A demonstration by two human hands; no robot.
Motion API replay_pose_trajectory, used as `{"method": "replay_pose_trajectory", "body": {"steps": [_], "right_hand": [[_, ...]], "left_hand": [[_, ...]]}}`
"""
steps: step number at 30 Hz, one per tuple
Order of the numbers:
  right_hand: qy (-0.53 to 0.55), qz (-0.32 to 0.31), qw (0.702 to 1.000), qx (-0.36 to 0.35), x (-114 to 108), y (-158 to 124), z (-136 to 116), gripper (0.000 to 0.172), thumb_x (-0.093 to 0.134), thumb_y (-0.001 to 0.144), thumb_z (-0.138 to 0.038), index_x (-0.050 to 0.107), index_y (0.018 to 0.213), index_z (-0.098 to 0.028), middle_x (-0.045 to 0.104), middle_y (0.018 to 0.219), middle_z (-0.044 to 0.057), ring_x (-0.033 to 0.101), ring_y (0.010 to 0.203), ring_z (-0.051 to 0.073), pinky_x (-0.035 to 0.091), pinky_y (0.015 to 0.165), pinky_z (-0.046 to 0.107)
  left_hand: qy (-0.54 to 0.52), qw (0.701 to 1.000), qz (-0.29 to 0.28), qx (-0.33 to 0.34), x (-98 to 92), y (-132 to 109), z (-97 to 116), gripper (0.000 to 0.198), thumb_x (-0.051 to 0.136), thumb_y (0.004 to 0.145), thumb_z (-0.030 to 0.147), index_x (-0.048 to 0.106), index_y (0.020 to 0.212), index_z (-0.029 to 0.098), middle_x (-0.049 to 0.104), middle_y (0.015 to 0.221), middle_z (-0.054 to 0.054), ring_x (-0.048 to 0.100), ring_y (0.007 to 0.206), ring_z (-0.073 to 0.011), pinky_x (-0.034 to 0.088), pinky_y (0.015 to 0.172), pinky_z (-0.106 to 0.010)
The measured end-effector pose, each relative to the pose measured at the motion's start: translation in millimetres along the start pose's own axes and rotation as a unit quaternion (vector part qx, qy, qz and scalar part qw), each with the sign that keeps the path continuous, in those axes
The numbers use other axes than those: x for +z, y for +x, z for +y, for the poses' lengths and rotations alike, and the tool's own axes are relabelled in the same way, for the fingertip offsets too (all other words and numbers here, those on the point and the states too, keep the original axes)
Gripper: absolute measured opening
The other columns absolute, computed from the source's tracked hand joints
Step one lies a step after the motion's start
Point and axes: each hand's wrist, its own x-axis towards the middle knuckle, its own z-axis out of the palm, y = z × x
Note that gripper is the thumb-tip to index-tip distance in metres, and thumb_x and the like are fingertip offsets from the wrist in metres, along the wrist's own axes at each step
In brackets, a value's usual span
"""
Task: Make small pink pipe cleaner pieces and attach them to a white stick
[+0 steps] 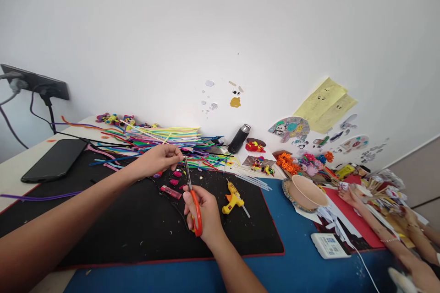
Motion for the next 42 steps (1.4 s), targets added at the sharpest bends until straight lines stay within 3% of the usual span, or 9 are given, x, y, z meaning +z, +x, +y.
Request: {"method": "replay_pose_trajectory", "body": {"steps": [14,23,29,33,36,40,42], "right_hand": [[0.005,0.022,1.000,0.016,5,-4,-2,0.070,0.078,0.077,-0.071,0.068,0.114,-0.013,0.055,0.057,-0.007,0.041,0.029,0.004,0.029,0.028,0.015],[-0.006,0.033,0.999,0.017,9,-7,-5,0.068,0.077,0.077,-0.071,0.068,0.113,-0.014,0.052,0.056,-0.008,0.040,0.030,0.004,0.031,0.029,0.015],[-0.020,0.039,0.999,0.015,7,-6,-3,0.064,0.075,0.079,-0.071,0.068,0.110,-0.015,0.049,0.054,-0.009,0.040,0.029,0.005,0.030,0.028,0.017],[-0.080,0.017,0.996,0.020,0,-7,1,0.061,0.073,0.082,-0.069,0.070,0.112,-0.015,0.046,0.054,-0.009,0.039,0.030,0.006,0.031,0.031,0.019],[-0.162,-0.011,0.987,0.008,-3,-10,5,0.052,0.070,0.088,-0.062,0.074,0.113,-0.016,0.048,0.055,-0.007,0.040,0.034,0.007,0.031,0.034,0.020],[-0.249,-0.079,0.964,-0.045,-4,-15,6,0.035,0.071,0.092,-0.048,0.079,0.106,-0.017,0.052,0.059,-0.004,0.041,0.044,0.007,0.031,0.043,0.020],[-0.239,-0.110,0.964,-0.035,-3,-18,3,0.036,0.070,0.092,-0.047,0.079,0.108,-0.016,0.052,0.058,-0.005,0.041,0.044,0.007,0.031,0.044,0.021]], "left_hand": [[0.007,1.000,0.001,-0.009,0.7,-1,4,0.029,0.064,0.084,0.049,0.059,0.082,0.020,0.066,0.063,0.001,0.042,0.045,-0.0098,0.031,0.047,-0.023],[0.003,1.000,0.002,-0.010,3.0,-2,3,0.039,0.064,0.083,0.059,0.060,0.083,0.020,0.066,0.063,0.001,0.042,0.045,-0.0101,0.029,0.046,-0.023],[0.077,0.997,-0.016,0.017,-8.5,-4,3,0.033,0.069,0.081,0.053,0.070,0.091,0.022,0.070,0.070,-0.001,0.058,0.059,-0.0172,0.039,0.054,-0.025],[0.249,0.967,0.020,0.049,-19.2,-8,13,0.019,0.064,0.084,0.040,0.073,0.081,0.025,0.072,0.071,-0.002,0.061,0.065,-0.0212,0.038,0.060,-0.027],[0.335,0.937,0.010,0.098,-22.9,-12,21,0.019,0.058,0.087,0.034,0.073,0.079,0.025,0.074,0.076,-0.003,0.063,0.071,-0.0232,0.037,0.063,-0.028],[0.310,0.941,-0.050,0.126,-24.4,-13,20,0.021,0.053,0.088,0.027,0.073,0.081,0.024,0.076,0.083,-0.002,0.066,0.076,-0.0211,0.040,0.068,-0.026],[0.261,0.955,-0.086,0.110,-26.1,-11,14,0.020,0.054,0.088,0.027,0.073,0.081,0.024,0.075,0.081,-0.001,0.065,0.073,-0.0194,0.041,0.069,-0.026]]}}
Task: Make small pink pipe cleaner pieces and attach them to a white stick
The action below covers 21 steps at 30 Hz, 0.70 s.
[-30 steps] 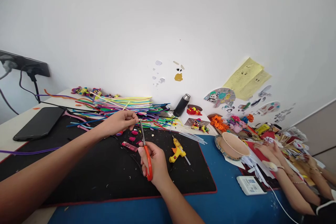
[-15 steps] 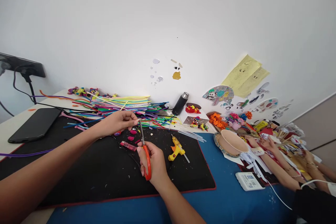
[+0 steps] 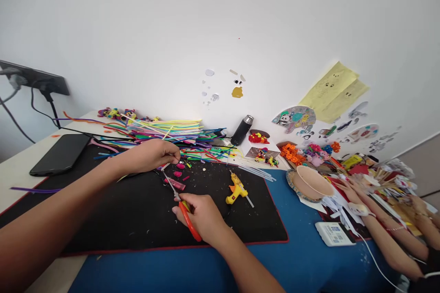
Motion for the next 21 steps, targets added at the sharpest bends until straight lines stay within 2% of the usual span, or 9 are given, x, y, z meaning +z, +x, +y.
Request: {"method": "replay_pose_trajectory", "body": {"steps": [3,6,9,13,15,17,21], "right_hand": [[0.077,-0.034,0.995,0.045,-1,-4,-6,0.049,0.070,0.090,-0.054,0.075,0.120,-0.016,0.050,0.057,-0.007,0.041,0.037,0.007,0.033,0.040,0.021],[0.150,-0.031,0.987,0.055,-3,-6,-9,0.057,0.070,0.089,-0.060,0.071,0.123,-0.014,0.045,0.053,-0.010,0.038,0.033,0.006,0.032,0.036,0.019],[0.212,0.007,0.977,0.030,-4,-3,-8,0.059,0.069,0.090,-0.061,0.069,0.123,-0.012,0.045,0.051,-0.010,0.034,0.031,0.005,0.030,0.034,0.019],[0.261,0.082,0.962,0.025,-7,1,-9,0.057,0.070,0.090,-0.059,0.068,0.121,-0.012,0.051,0.059,-0.008,0.035,0.032,0.004,0.028,0.034,0.018],[0.267,0.115,0.956,0.030,-9,2,-11,0.056,0.070,0.089,-0.060,0.068,0.119,-0.012,0.051,0.060,-0.007,0.036,0.033,0.003,0.027,0.034,0.018],[0.265,0.131,0.955,0.037,-10,3,-11,0.058,0.070,0.088,-0.061,0.068,0.118,-0.012,0.051,0.059,-0.008,0.036,0.033,0.003,0.027,0.034,0.017],[0.227,0.120,0.964,0.069,-9,3,-2,0.062,0.073,0.084,-0.063,0.068,0.120,-0.012,0.049,0.057,-0.008,0.037,0.032,0.005,0.029,0.032,0.017]], "left_hand": [[-0.126,0.991,-0.027,-0.026,3.3,2,-12,0.019,0.062,0.086,0.038,0.072,0.080,0.022,0.071,0.077,-0.001,0.063,0.071,-0.0182,0.044,0.068,-0.025],[-0.245,0.968,-0.012,-0.048,11.5,5,-19,0.030,0.070,0.081,0.050,0.068,0.080,0.020,0.065,0.072,-0.001,0.059,0.067,-0.0166,0.044,0.064,-0.025],[-0.339,0.937,-0.012,-0.082,25.7,10,-17,0.035,0.073,0.077,0.054,0.062,0.083,0.020,0.062,0.070,0.000,0.052,0.059,-0.0136,0.036,0.054,-0.023],[-0.394,0.913,0.015,-0.107,43.1,15,-10,0.040,0.071,0.079,0.057,0.054,0.083,0.021,0.055,0.065,0.004,0.050,0.058,-0.0122,0.033,0.055,-0.022],[-0.371,0.923,0.023,-0.101,46.5,16,-6,0.040,0.065,0.084,0.059,0.053,0.084,0.021,0.055,0.065,0.004,0.051,0.059,-0.0130,0.036,0.057,-0.023],[-0.306,0.948,0.029,-0.088,45.3,14,0,0.037,0.062,0.088,0.058,0.056,0.086,0.021,0.059,0.068,0.002,0.053,0.062,-0.0148,0.039,0.060,-0.025],[-0.067,0.996,0.042,-0.052,33.3,6,18,0.025,0.057,0.092,0.045,0.064,0.085,0.022,0.067,0.074,-0.002,0.058,0.067,-0.0194,0.040,0.063,-0.028]]}}
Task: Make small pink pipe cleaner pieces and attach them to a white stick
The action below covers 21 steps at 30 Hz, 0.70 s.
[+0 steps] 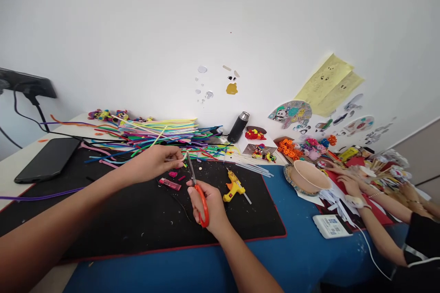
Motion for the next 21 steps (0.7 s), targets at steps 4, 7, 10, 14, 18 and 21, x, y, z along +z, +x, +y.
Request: {"method": "replay_pose_trajectory", "body": {"steps": [4,7,10,14,18,21], "right_hand": [[-0.096,-0.017,0.995,-0.017,-5,0,15,0.055,0.070,0.088,-0.061,0.073,0.119,-0.016,0.048,0.055,-0.007,0.038,0.033,0.007,0.031,0.033,0.019],[-0.148,-0.047,0.987,-0.044,-9,-2,20,0.047,0.068,0.091,-0.057,0.077,0.114,-0.017,0.051,0.055,-0.005,0.040,0.037,0.008,0.032,0.036,0.020],[-0.159,-0.081,0.982,-0.053,-12,-5,18,0.044,0.069,0.092,-0.054,0.078,0.115,-0.018,0.050,0.056,-0.005,0.038,0.039,0.007,0.032,0.037,0.021],[-0.135,-0.101,0.985,-0.026,-15,-12,15,0.046,0.072,0.088,-0.054,0.078,0.115,-0.016,0.048,0.054,-0.006,0.038,0.037,0.007,0.030,0.036,0.020],[-0.065,-0.070,0.995,-0.007,-20,-15,16,0.059,0.071,0.086,-0.059,0.073,0.123,-0.013,0.042,0.048,-0.010,0.035,0.031,0.007,0.031,0.033,0.020],[-0.022,-0.054,0.998,-0.007,-23,-17,16,0.064,0.071,0.085,-0.062,0.071,0.124,-0.011,0.042,0.047,-0.011,0.034,0.030,0.006,0.030,0.033,0.019]], "left_hand": [[0.195,0.978,0.014,0.074,-14.1,-5,17,0.025,0.050,0.094,0.033,0.068,0.080,0.022,0.072,0.083,-0.008,0.062,0.075,-0.0231,0.042,0.068,-0.030],[0.228,0.968,-0.004,0.103,-24.5,1,22,0.024,0.051,0.091,0.029,0.069,0.076,0.023,0.072,0.084,-0.008,0.063,0.080,-0.0242,0.044,0.073,-0.030],[0.185,0.973,-0.079,0.114,-32.8,17,19,0.020,0.057,0.085,0.025,0.072,0.071,0.025,0.072,0.078,-0.006,0.065,0.079,-0.0237,0.044,0.074,-0.030],[0.059,0.979,-0.193,0.033,-35.3,38,2,0.017,0.066,0.081,0.033,0.075,0.070,0.025,0.071,0.069,-0.001,0.062,0.063,-0.0193,0.041,0.062,-0.027],[-0.157,0.976,-0.148,-0.021,-20.3,38,-17,0.027,0.074,0.078,0.048,0.074,0.074,0.022,0.067,0.069,-0.002,0.061,0.067,-0.0179,0.045,0.066,-0.027],[-0.249,0.965,-0.061,-0.064,-0.5,25,-19,0.034,0.077,0.078,0.053,0.071,0.078,0.019,0.062,0.068,0.000,0.054,0.062,-0.0142,0.043,0.061,-0.025]]}}
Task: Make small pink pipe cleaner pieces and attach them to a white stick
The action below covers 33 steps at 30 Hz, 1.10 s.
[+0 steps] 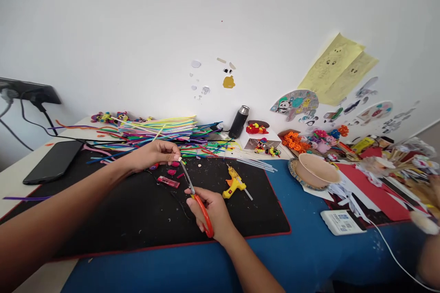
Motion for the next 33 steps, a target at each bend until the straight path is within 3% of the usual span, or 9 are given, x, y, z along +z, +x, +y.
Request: {"method": "replay_pose_trajectory", "body": {"steps": [4,9,17,19,22,26,29,31,33], "right_hand": [[0.038,0.017,0.999,-0.002,0,0,3,0.066,0.072,0.084,-0.063,0.070,0.122,-0.010,0.044,0.048,-0.011,0.035,0.029,0.005,0.028,0.033,0.018],[0.058,0.015,0.998,0.011,5,3,10,0.067,0.072,0.083,-0.065,0.069,0.121,-0.010,0.042,0.045,-0.012,0.034,0.030,0.005,0.027,0.033,0.018],[0.018,0.008,0.999,0.034,13,5,13,0.065,0.072,0.083,-0.063,0.070,0.123,-0.012,0.041,0.049,-0.011,0.035,0.030,0.005,0.029,0.032,0.018],[0.000,0.004,0.999,0.038,14,5,15,0.062,0.072,0.084,-0.061,0.071,0.124,-0.013,0.042,0.052,-0.010,0.036,0.031,0.006,0.030,0.032,0.018],[-0.034,-0.001,0.999,0.034,15,5,18,0.059,0.071,0.086,-0.058,0.072,0.126,-0.015,0.046,0.056,-0.008,0.038,0.033,0.006,0.032,0.033,0.020],[-0.103,-0.009,0.995,0.010,17,5,20,0.047,0.069,0.090,-0.048,0.074,0.123,-0.015,0.050,0.059,-0.005,0.038,0.039,0.007,0.033,0.040,0.021],[-0.169,-0.020,0.984,-0.046,17,5,16,0.032,0.067,0.091,-0.037,0.076,0.112,-0.015,0.049,0.061,-0.005,0.040,0.050,0.009,0.034,0.048,0.022],[-0.206,-0.031,0.974,-0.086,17,4,11,0.022,0.065,0.092,-0.032,0.077,0.101,-0.015,0.049,0.063,-0.004,0.040,0.057,0.010,0.035,0.055,0.022],[-0.239,-0.048,0.963,-0.112,17,1,6,0.016,0.064,0.092,-0.028,0.074,0.089,-0.016,0.050,0.065,-0.004,0.040,0.062,0.011,0.034,0.058,0.023]], "left_hand": [[-0.014,0.994,0.104,-0.013,21.9,-17,-6,0.040,0.072,0.084,0.058,0.068,0.083,0.018,0.058,0.065,0.002,0.045,0.055,-0.0109,0.034,0.052,-0.023],[0.121,0.979,0.159,0.043,33.7,-35,-5,0.038,0.061,0.094,0.054,0.067,0.082,0.019,0.064,0.073,0.000,0.053,0.062,-0.0138,0.041,0.059,-0.025],[0.442,0.875,0.153,0.128,33.6,-50,2,0.031,0.046,0.104,0.035,0.073,0.098,0.021,0.079,0.092,-0.005,0.071,0.077,-0.0199,0.045,0.067,-0.027],[0.514,0.837,0.127,0.142,29.8,-49,12,0.030,0.045,0.104,0.030,0.073,0.096,0.020,0.079,0.093,-0.006,0.072,0.080,-0.0216,0.046,0.067,-0.028],[0.611,0.779,0.042,0.134,25.2,-44,33,0.023,0.051,0.100,0.022,0.072,0.092,0.019,0.076,0.088,-0.007,0.071,0.080,-0.0230,0.046,0.065,-0.029],[0.672,0.722,-0.073,0.149,24.6,-33,52,0.019,0.061,0.085,0.003,0.072,0.088,0.018,0.076,0.088,-0.008,0.069,0.081,-0.0234,0.046,0.066,-0.030],[0.660,0.718,-0.122,0.185,23.9,-22,55,0.026,0.062,0.077,-0.004,0.072,0.076,0.020,0.076,0.081,-0.009,0.068,0.081,-0.0232,0.045,0.066,-0.029],[0.633,0.737,-0.145,0.184,21.3,-14,54,0.027,0.063,0.073,-0.006,0.070,0.067,0.020,0.074,0.072,-0.008,0.065,0.071,-0.0218,0.041,0.061,-0.029],[0.587,0.774,-0.191,0.140,16.4,-6,52,0.027,0.066,0.069,-0.004,0.068,0.059,0.020,0.071,0.063,-0.005,0.060,0.058,-0.0192,0.036,0.056,-0.029]]}}
